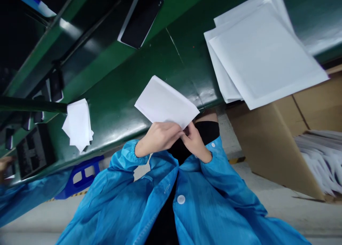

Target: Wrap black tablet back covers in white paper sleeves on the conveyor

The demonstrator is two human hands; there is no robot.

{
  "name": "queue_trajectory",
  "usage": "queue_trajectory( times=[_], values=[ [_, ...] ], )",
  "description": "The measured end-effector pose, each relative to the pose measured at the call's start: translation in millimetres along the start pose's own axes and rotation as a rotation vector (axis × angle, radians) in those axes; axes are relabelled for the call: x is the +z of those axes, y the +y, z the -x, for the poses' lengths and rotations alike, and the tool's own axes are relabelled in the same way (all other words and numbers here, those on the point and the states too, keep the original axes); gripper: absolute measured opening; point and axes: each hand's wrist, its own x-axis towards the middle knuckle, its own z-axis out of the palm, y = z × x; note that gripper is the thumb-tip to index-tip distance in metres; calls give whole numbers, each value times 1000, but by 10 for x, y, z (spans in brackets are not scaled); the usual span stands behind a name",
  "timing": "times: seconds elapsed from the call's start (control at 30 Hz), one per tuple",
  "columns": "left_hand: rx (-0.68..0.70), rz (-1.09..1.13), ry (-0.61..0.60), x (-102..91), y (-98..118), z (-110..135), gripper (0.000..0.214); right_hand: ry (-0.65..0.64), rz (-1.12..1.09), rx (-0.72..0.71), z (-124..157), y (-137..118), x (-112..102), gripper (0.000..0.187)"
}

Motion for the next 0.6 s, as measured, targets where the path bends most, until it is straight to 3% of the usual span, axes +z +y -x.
queue_trajectory(
  times=[0.1, 0.2, 0.27, 0.43, 0.5, 0.57, 0.6],
  values=[
    [-1, 112, -3, -128, -73, -40, 40, 100, -133, -13, -5, 17, 51, 64],
    [-63, 78, 128, -448, -421, -106, 39, 251, -219, 2, -8, 51, 104, 61],
    [-178, -47, 299, -729, -887, -206, 35, 313, -279, 32, -27, 63, 132, 60],
    [-431, -153, 598, -1537, -2510, -690, 34, 296, -269, 18, -10, -98, 102, 60],
    [-603, -188, 604, -1811, -3015, -932, 40, 378, -235, -15, 62, -248, 15, 57],
    [-776, -207, 558, -1977, -3317, -1166, 42, 537, -213, -79, 140, -429, -114, 58],
    [-780, -217, 547, -2011, -3400, -1272, 42, 620, -208, -117, 166, -526, -191, 57]
  ],
)
